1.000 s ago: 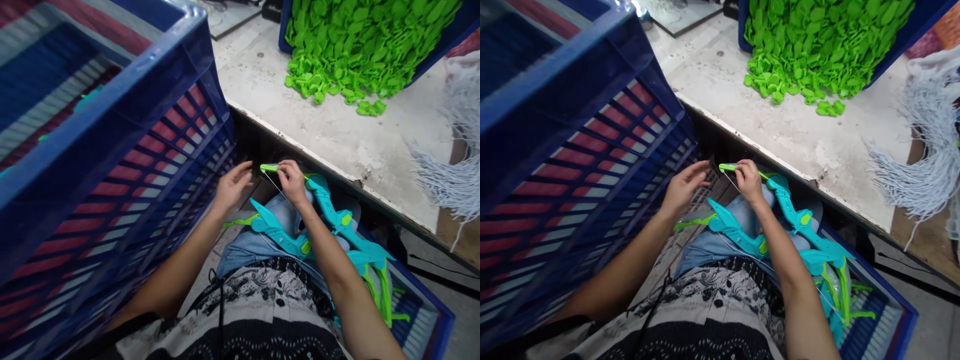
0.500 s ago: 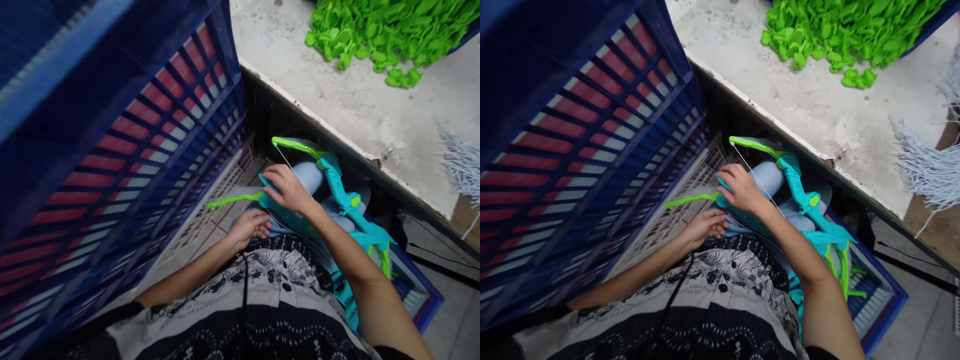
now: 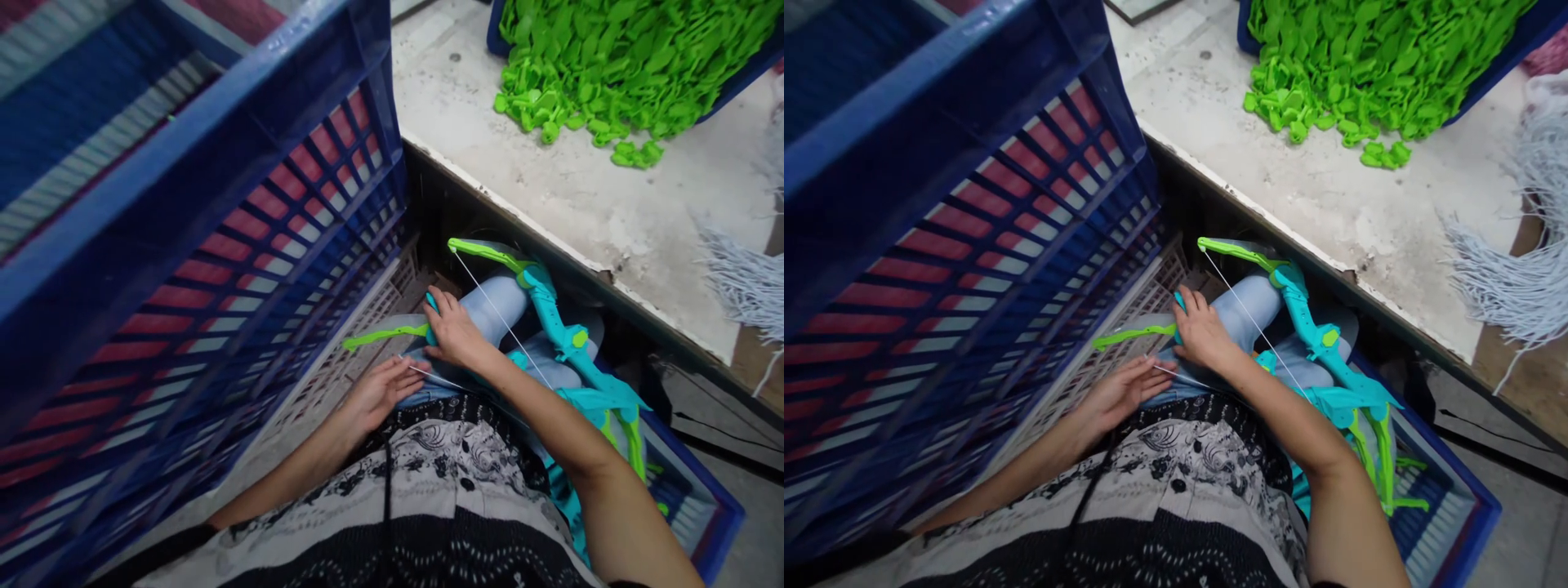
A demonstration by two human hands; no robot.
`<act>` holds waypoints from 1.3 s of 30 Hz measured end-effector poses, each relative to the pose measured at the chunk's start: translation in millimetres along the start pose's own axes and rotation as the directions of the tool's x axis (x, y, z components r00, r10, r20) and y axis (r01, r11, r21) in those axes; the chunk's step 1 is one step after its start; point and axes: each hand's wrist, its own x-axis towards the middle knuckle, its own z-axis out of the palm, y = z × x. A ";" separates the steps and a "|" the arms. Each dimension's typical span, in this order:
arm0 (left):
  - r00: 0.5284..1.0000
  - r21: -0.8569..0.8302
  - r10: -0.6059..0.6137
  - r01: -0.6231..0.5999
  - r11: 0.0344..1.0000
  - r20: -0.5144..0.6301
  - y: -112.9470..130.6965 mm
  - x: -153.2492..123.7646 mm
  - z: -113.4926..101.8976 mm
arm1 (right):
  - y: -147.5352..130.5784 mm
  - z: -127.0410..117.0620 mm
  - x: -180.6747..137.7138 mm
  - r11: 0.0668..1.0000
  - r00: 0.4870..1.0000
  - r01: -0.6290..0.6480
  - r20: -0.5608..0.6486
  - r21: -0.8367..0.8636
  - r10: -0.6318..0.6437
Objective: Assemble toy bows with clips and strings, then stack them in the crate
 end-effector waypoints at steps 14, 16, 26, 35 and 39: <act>0.837 0.174 0.520 -0.545 0.820 0.169 56.0 -27.8 3.8 | 36.3 -6.2 -22.6 0.524 0.989 -0.141 0.094 0.840 0.115; 0.787 0.219 0.605 -0.615 0.757 0.119 71.5 -28.3 3.8 | 39.5 -7.1 -25.5 0.454 0.983 -0.174 0.125 0.874 0.135; 0.556 0.365 0.820 -0.797 0.481 0.134 104.4 -23.3 38.3 | 39.5 -5.9 -23.9 0.391 0.969 -0.224 0.164 0.893 0.183; 0.468 0.440 0.865 -0.825 0.354 0.182 109.8 -18.6 40.4 | 42.0 -2.1 -21.5 0.421 0.975 -0.189 0.117 0.887 0.191; 0.478 0.420 0.855 -0.831 0.366 0.201 110.1 -18.7 40.2 | 40.7 -3.0 -21.9 0.429 0.975 -0.193 0.124 0.883 0.182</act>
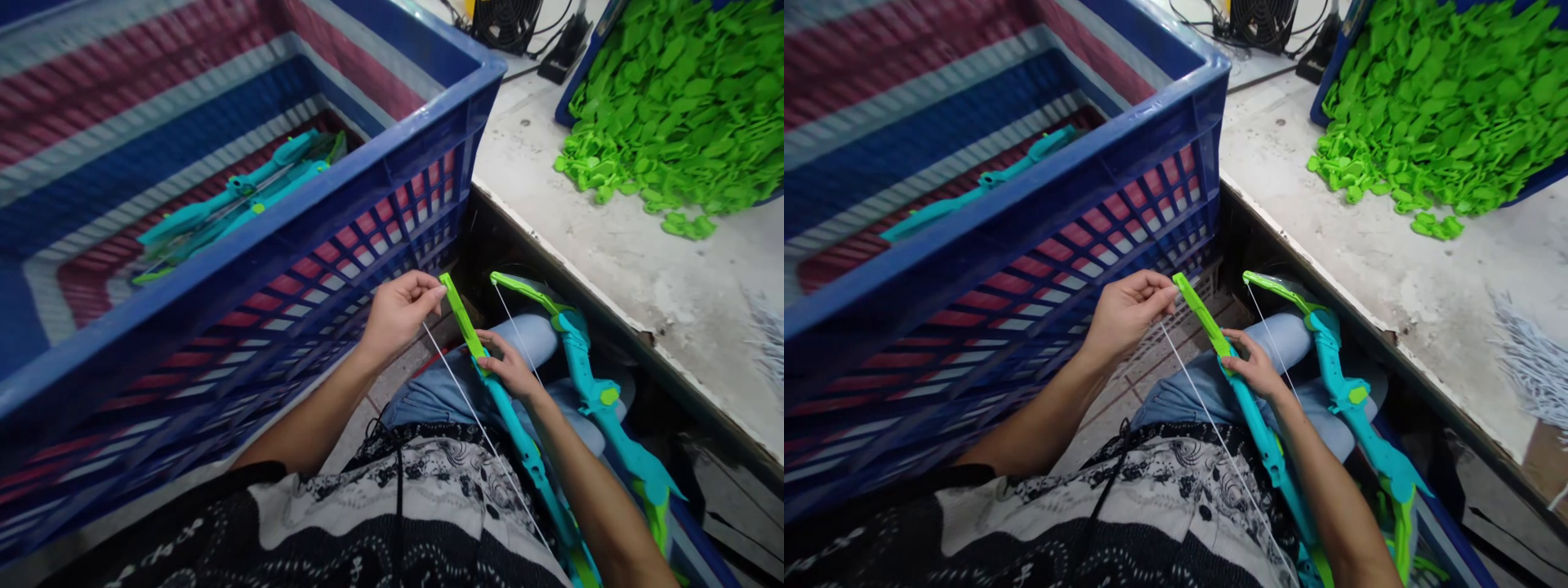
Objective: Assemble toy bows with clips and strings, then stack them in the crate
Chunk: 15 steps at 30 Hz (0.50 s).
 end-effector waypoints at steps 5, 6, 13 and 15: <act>0.999 -0.047 -0.019 0.021 0.999 0.029 -2.1 3.6 -2.2 | 0.1 1.0 -1.1 1.000 1.000 0.016 0.011 -0.021 -0.016; 0.998 -0.083 -0.037 0.041 0.996 0.056 -2.6 5.2 -2.9 | 1.7 1.8 -1.6 0.999 0.999 0.029 0.018 -0.040 -0.028; 0.958 -0.288 -0.200 0.255 0.923 0.208 -4.5 15.6 -6.7 | 2.6 15.1 -7.6 0.881 0.968 0.211 -0.033 -0.424 -0.248; 0.953 -0.306 -0.218 0.276 0.911 0.209 -3.7 15.6 -6.2 | -15.0 18.6 -2.7 0.755 0.903 0.300 -0.081 -0.583 -0.422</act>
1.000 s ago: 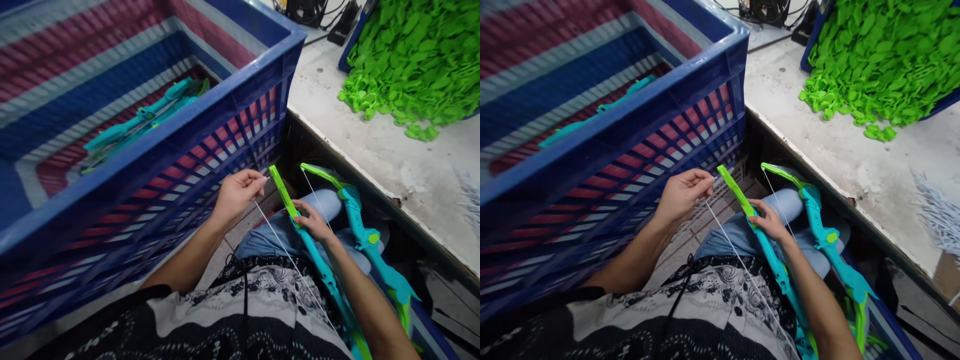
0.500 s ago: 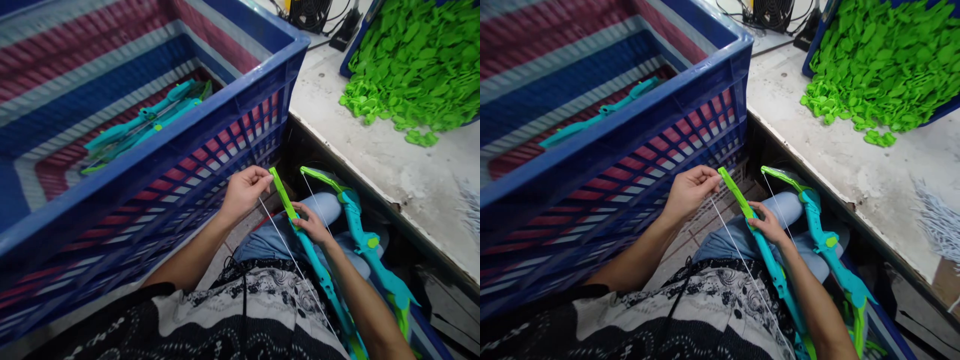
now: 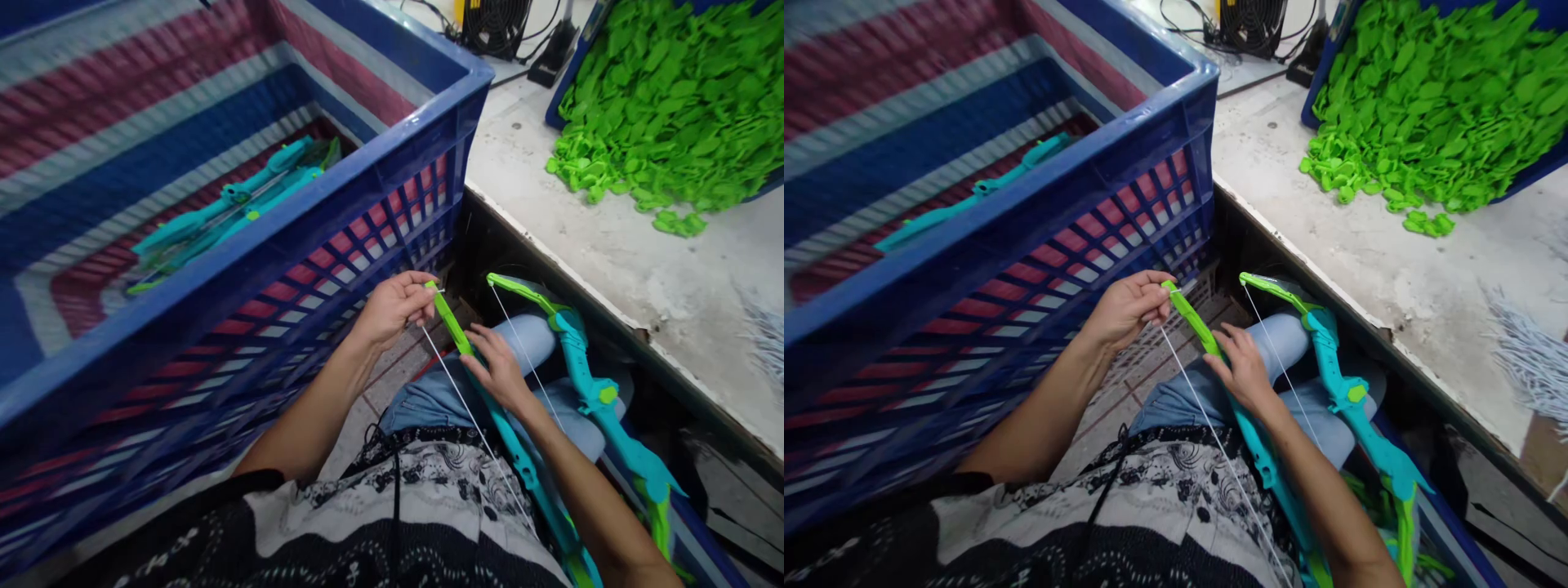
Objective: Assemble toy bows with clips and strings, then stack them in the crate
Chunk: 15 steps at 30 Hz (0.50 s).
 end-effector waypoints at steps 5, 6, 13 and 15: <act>1.000 -0.019 0.005 -0.005 1.000 0.020 1.7 0.2 4.5 | -39.8 -14.0 57.6 0.951 0.933 0.288 -0.194 -0.110 -0.304; 1.000 -0.022 0.007 -0.006 1.000 0.026 1.8 1.0 4.8 | -44.5 -14.6 68.2 0.940 0.920 0.325 -0.196 -0.099 -0.339; 0.998 -0.029 0.003 -0.002 1.000 0.061 -1.6 6.8 0.8 | -51.5 -13.9 91.6 0.898 0.884 0.441 -0.178 0.004 -0.433; 0.997 -0.025 -0.006 0.008 1.000 0.077 -2.5 7.9 0.2 | -54.4 -16.2 91.2 0.896 0.884 0.444 -0.165 0.004 -0.437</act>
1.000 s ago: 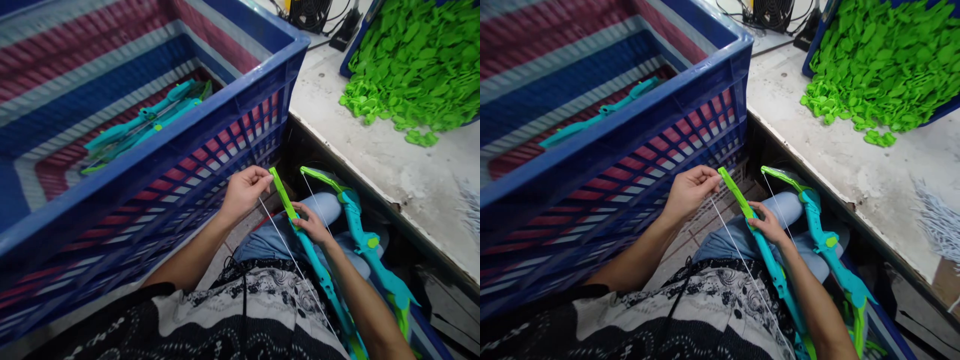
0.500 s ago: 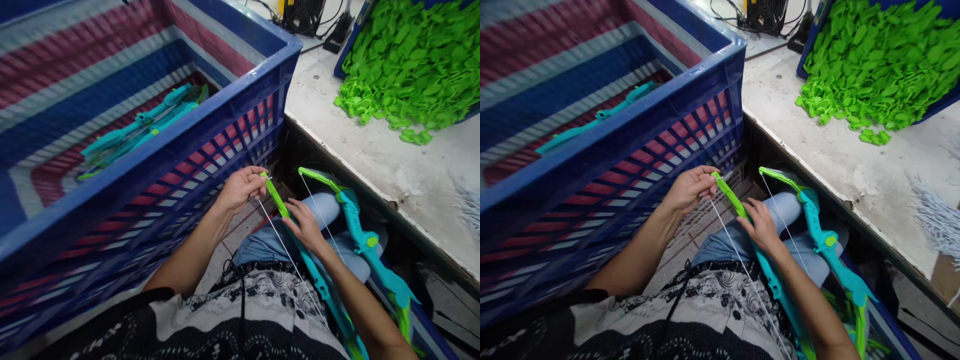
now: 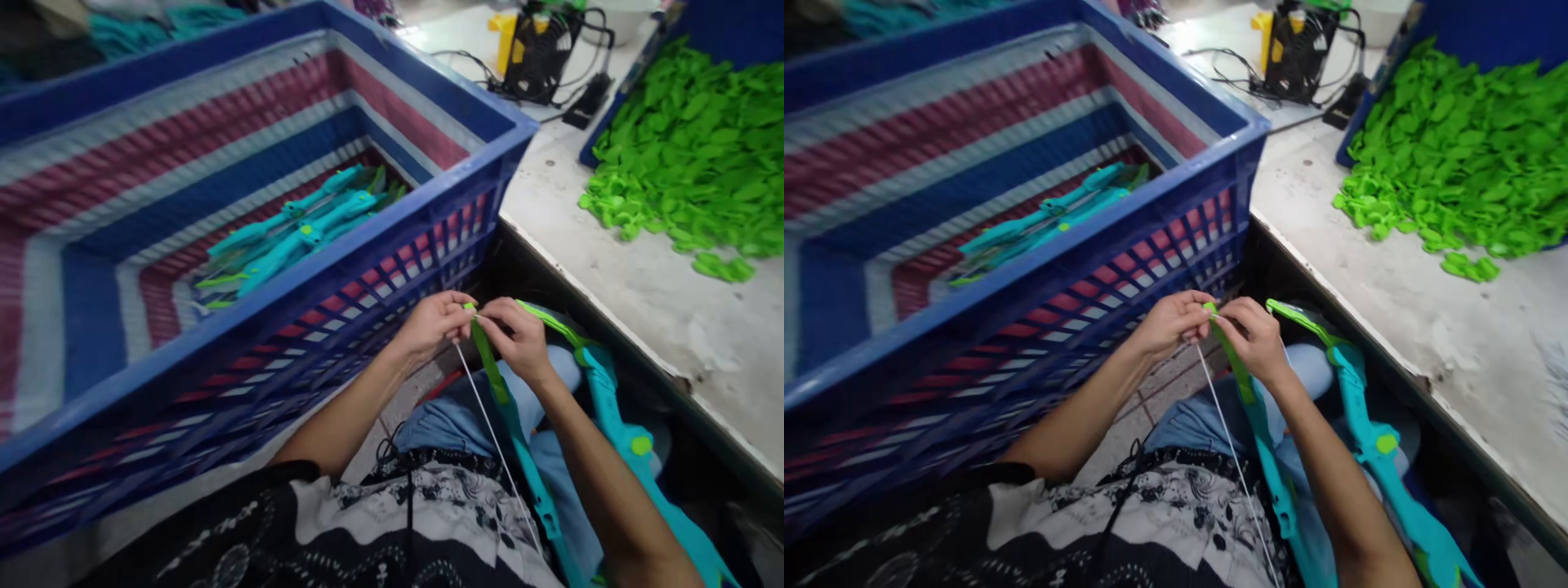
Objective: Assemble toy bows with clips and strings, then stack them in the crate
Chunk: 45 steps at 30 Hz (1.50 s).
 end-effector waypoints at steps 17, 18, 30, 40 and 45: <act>0.897 0.503 0.426 -0.425 0.752 0.121 -6.6 23.2 23.1 | 30.6 -56.6 38.3 0.938 0.653 -0.337 -0.737 -0.076 0.175; 0.928 0.441 0.358 -0.365 0.820 0.101 -3.3 27.5 24.8 | 16.2 -44.1 30.3 0.952 0.754 -0.275 -0.644 -0.131 0.129; 0.918 0.793 0.396 -0.223 0.567 -0.025 56.1 10.9 27.6 | -14.7 35.9 -5.0 0.988 0.861 -0.155 -0.493 -0.017 0.126; 0.982 0.292 -0.053 0.106 0.950 -0.183 34.0 10.7 39.0 | -12.5 19.6 0.5 0.953 0.867 -0.301 -0.427 -0.037 0.257; 0.981 0.253 -0.048 0.095 0.963 -0.187 35.7 13.6 41.9 | -7.0 16.1 -1.5 0.993 0.904 -0.114 -0.417 -0.017 0.096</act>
